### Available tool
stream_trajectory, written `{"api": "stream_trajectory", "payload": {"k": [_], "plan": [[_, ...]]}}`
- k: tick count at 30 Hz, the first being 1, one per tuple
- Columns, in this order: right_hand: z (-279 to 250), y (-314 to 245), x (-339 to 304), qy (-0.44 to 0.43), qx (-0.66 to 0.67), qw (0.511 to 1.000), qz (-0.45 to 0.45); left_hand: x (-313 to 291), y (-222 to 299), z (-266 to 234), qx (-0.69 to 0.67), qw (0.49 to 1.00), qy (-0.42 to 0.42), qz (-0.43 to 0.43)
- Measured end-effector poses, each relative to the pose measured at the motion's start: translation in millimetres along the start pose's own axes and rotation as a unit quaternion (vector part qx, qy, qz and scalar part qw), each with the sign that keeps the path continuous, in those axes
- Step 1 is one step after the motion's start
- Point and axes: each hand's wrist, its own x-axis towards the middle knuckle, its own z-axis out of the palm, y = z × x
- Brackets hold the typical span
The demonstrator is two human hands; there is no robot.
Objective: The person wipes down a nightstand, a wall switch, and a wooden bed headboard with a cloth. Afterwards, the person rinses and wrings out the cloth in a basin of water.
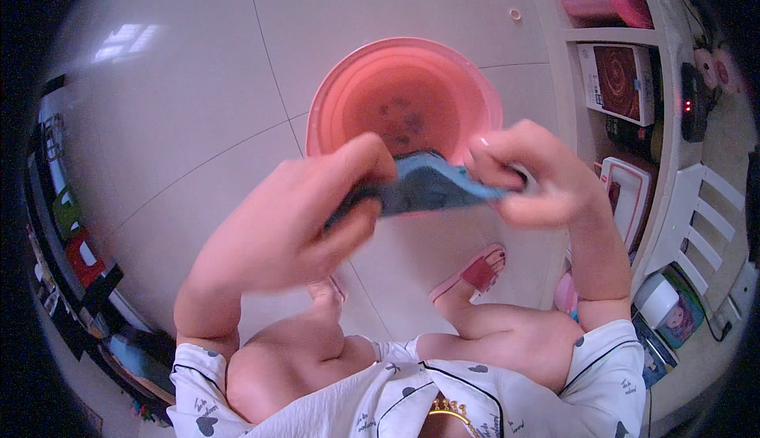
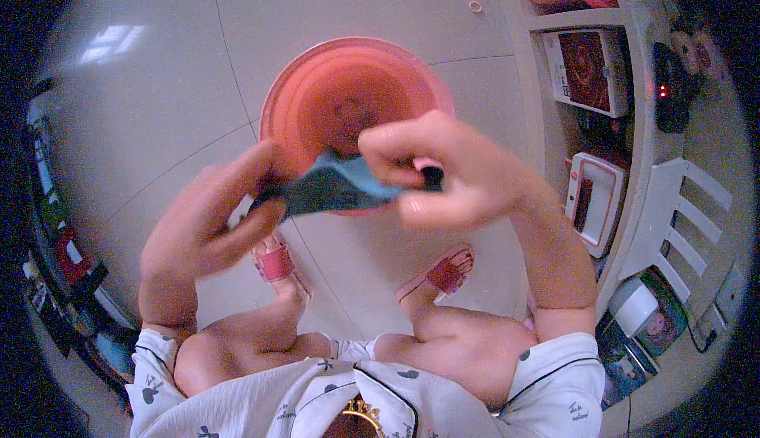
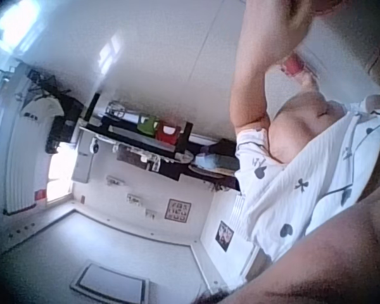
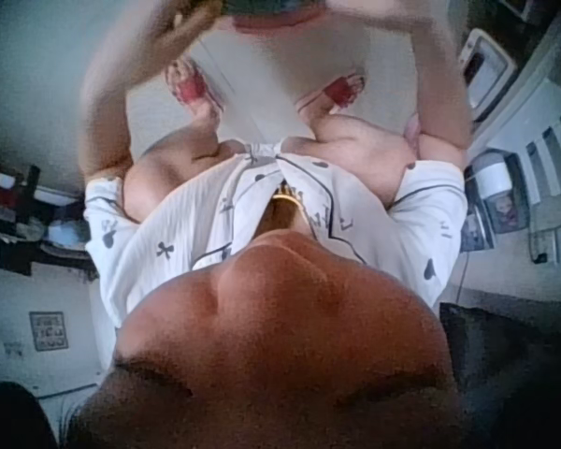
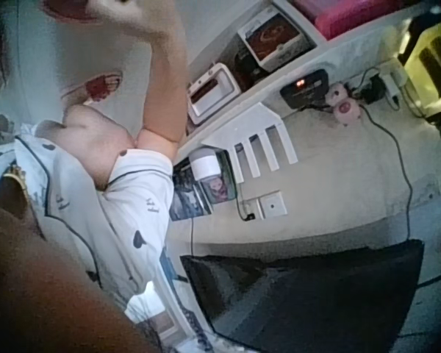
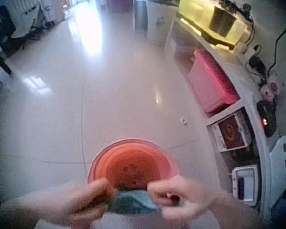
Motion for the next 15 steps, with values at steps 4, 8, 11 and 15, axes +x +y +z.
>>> {"api": "stream_trajectory", "payload": {"k": [4,8,11,15], "plan": [[-7,68,22,0.114,-0.14,0.984,0.01,41,-64,21,0.058,0.987,0.11,-0.099],[0,115,48,0.233,-0.251,0.938,0.056,68,-126,36,0.165,0.978,0.121,-0.042],[8,146,59,0.21,-0.426,0.877,0.072,91,-146,59,0.267,0.948,0.16,-0.062],[24,183,71,0.222,-0.576,0.785,0.047,108,-157,84,0.384,0.903,0.181,-0.063]]}}
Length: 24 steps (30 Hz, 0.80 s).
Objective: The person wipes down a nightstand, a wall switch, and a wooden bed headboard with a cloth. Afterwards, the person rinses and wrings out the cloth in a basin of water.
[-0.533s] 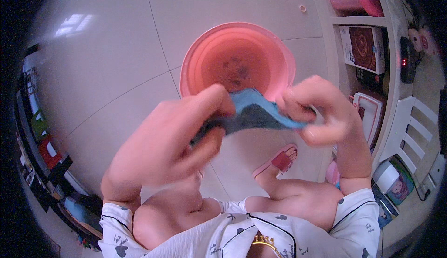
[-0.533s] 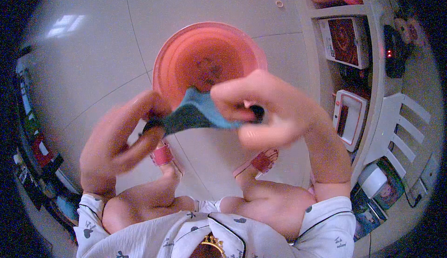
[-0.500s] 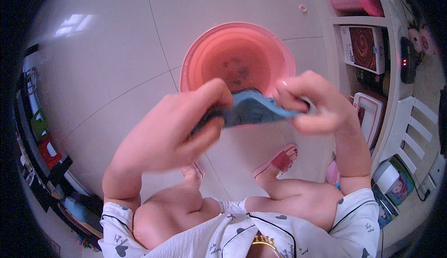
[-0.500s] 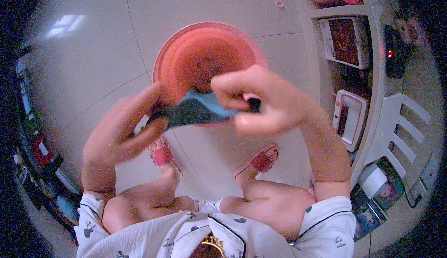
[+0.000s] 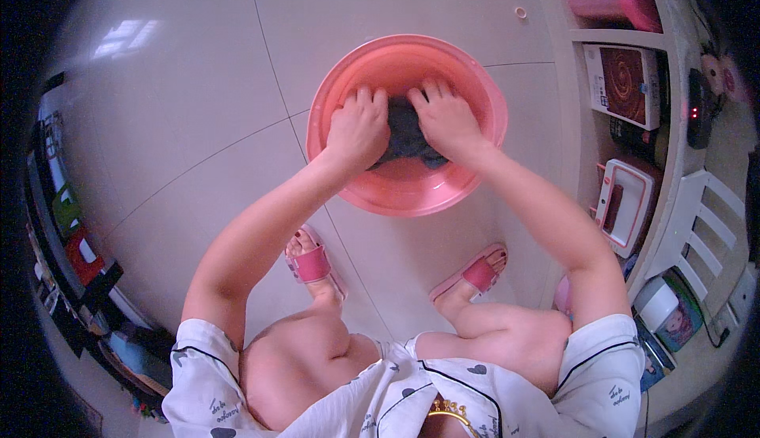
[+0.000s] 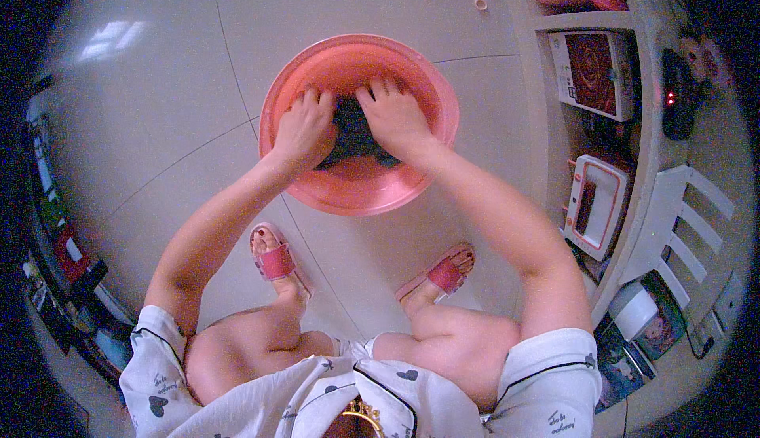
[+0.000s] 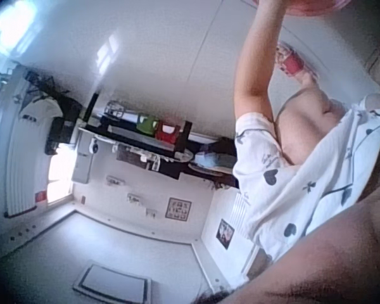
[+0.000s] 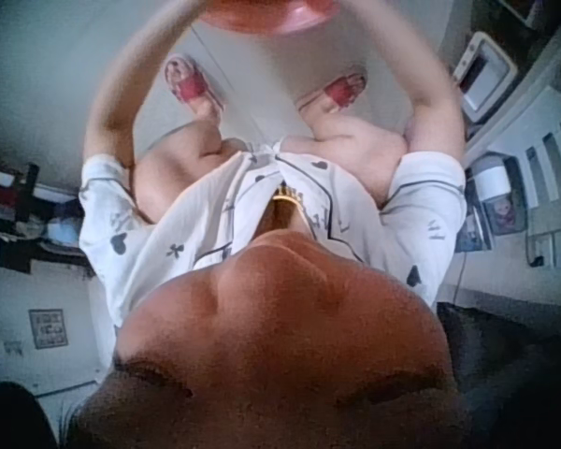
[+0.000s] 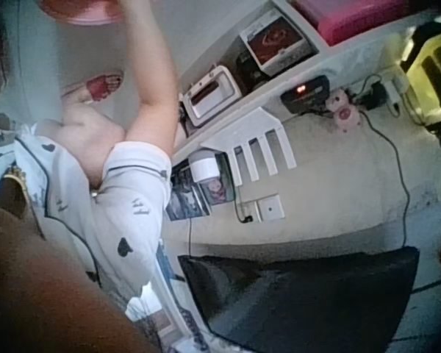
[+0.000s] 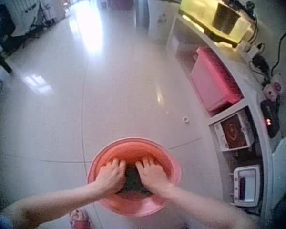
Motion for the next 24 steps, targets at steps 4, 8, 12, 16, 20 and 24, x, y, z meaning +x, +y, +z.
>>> {"api": "stream_trajectory", "payload": {"k": [4,8,12,16,20,24], "plan": [[18,-2,5,-0.023,-0.021,0.999,-0.005,3,8,14,0.075,0.995,-0.067,0.002],[39,6,6,0.05,-0.038,0.998,-0.024,9,7,33,0.058,0.993,-0.104,-0.002],[51,4,14,0.034,-0.027,0.999,-0.01,16,-5,57,0.039,0.985,-0.164,-0.023],[47,3,17,0.051,-0.016,0.999,-0.011,13,-16,63,0.004,1.0,-0.024,0.009],[19,17,18,-0.074,0.154,0.984,0.043,20,5,3,-0.131,0.962,-0.22,-0.095],[-28,12,10,-0.005,0.28,0.959,-0.052,-2,-4,-17,-0.199,0.977,-0.064,-0.041]]}}
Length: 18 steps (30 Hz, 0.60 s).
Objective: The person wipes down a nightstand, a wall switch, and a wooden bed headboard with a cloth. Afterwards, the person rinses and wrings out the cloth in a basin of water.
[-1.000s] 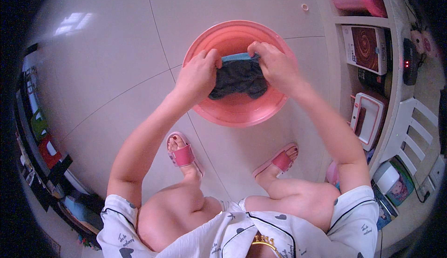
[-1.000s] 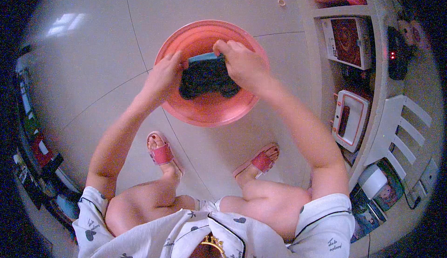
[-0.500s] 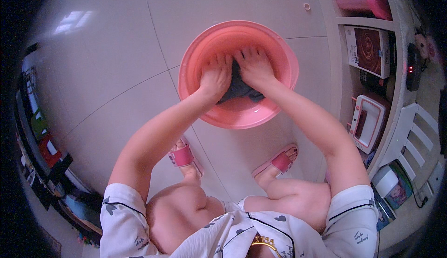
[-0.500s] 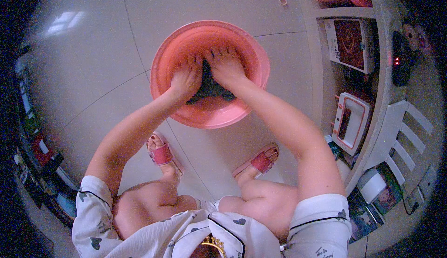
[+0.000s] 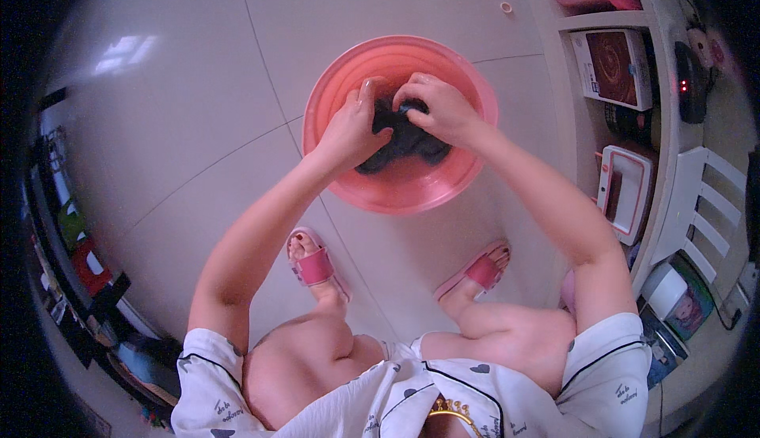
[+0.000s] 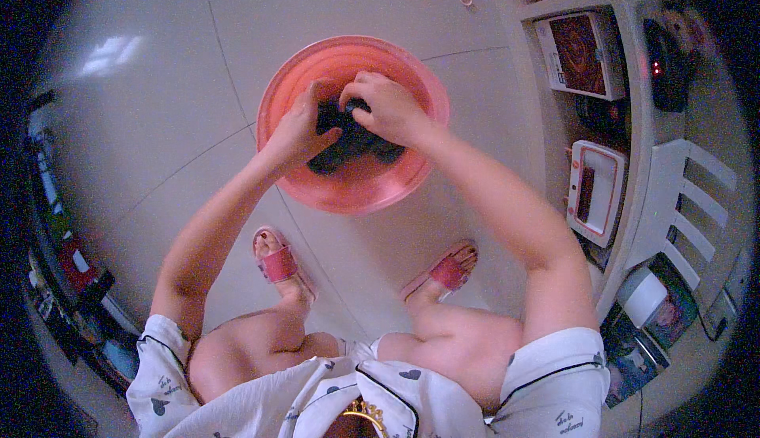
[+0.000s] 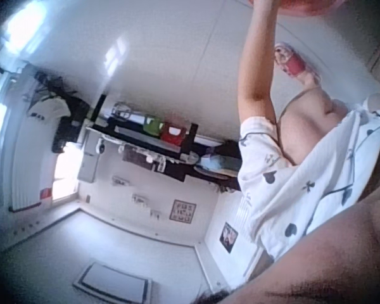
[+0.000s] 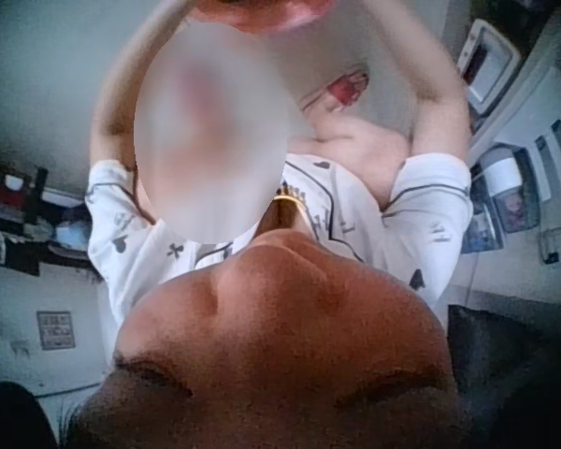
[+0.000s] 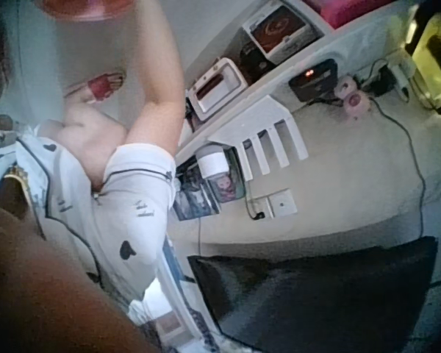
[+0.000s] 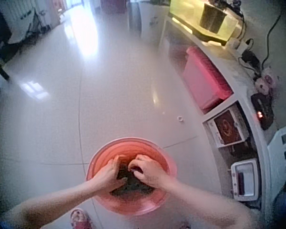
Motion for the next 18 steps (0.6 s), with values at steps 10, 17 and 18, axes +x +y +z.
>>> {"api": "stream_trajectory", "payload": {"k": [10,17,18], "plan": [[-38,-61,-12,0.102,0.263,0.958,-0.053,-35,45,-43,-0.207,0.969,0.095,0.097],[-5,-29,-19,0.083,0.091,0.987,-0.105,-69,85,-73,-0.42,0.907,0.013,0.037],[-7,-45,-19,0.061,0.108,0.99,-0.062,-75,86,-78,-0.487,0.872,0.008,0.047]]}}
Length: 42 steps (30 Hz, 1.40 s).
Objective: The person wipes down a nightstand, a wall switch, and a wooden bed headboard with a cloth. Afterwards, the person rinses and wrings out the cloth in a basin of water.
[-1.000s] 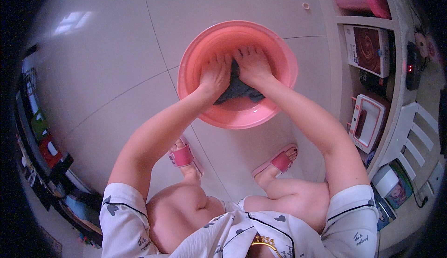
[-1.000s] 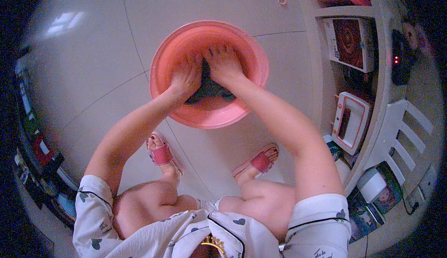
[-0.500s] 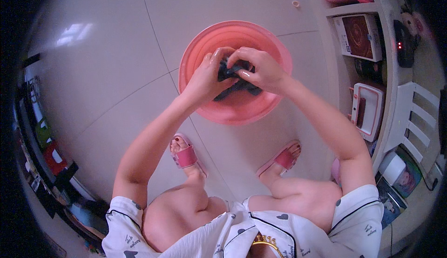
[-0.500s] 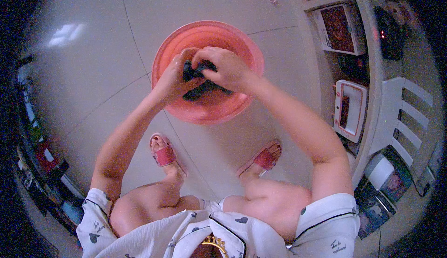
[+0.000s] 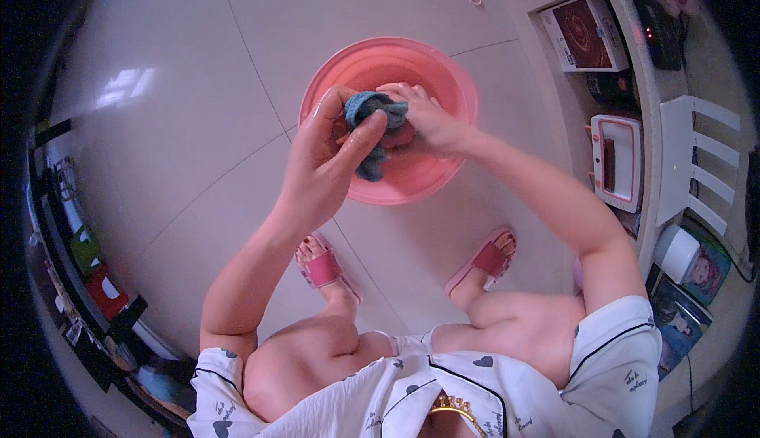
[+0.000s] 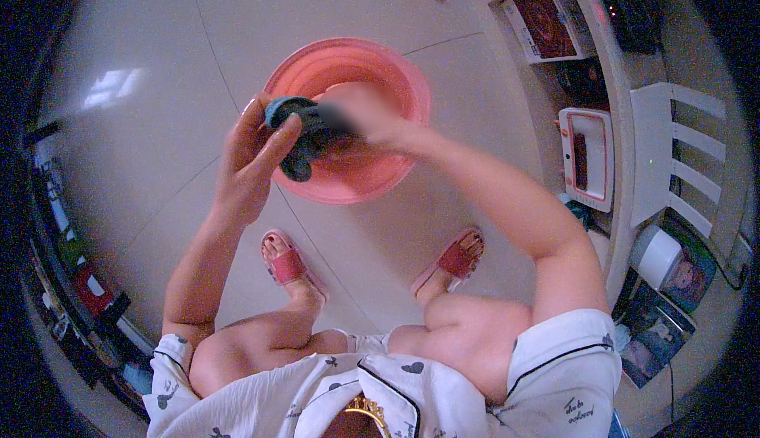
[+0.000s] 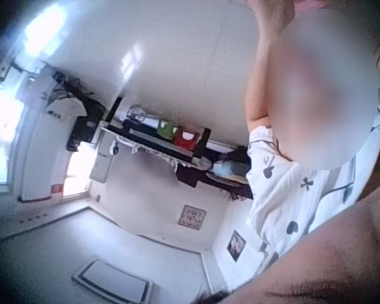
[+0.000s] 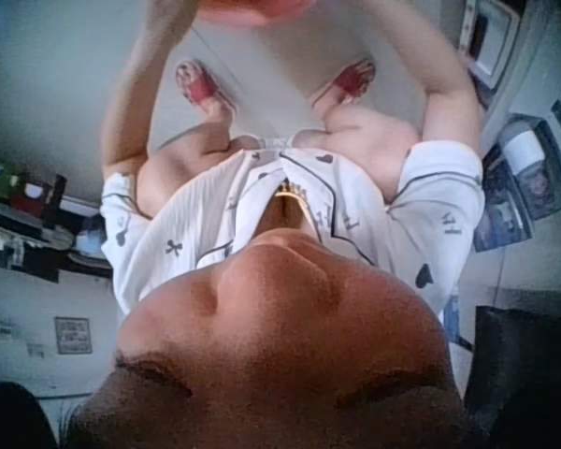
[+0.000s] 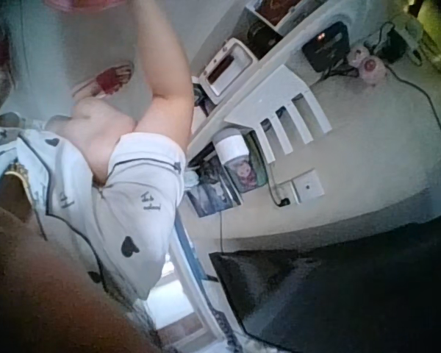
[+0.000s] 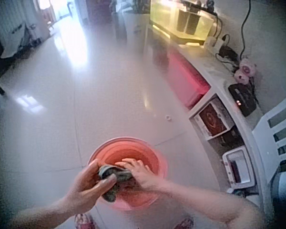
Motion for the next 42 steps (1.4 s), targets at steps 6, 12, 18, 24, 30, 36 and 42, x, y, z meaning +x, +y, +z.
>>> {"api": "stream_trajectory", "payload": {"k": [6,12,18,24,30,36,42], "plan": [[20,23,-10,-0.026,0.036,0.98,0.192,-6,21,8,-0.088,0.995,0.04,0.006],[-18,11,-6,-0.031,0.04,0.974,0.221,0,-17,-54,0.019,0.993,0.069,-0.09],[-30,-15,1,-0.041,0.109,0.969,0.217,12,-81,-59,0.026,0.981,0.063,-0.181],[-12,-29,2,0.01,-0.116,0.992,0.047,23,-104,-46,-0.045,0.972,0.098,-0.211],[-5,-45,1,-0.017,-0.287,0.957,0.029,23,-84,-31,-0.243,0.907,0.075,-0.335],[5,-66,1,0.003,-0.252,0.966,-0.049,28,-86,-23,-0.402,0.862,-0.036,-0.306],[25,-83,-9,-0.048,-0.229,0.969,-0.079,29,-83,-26,-0.437,0.826,-0.016,-0.355]]}}
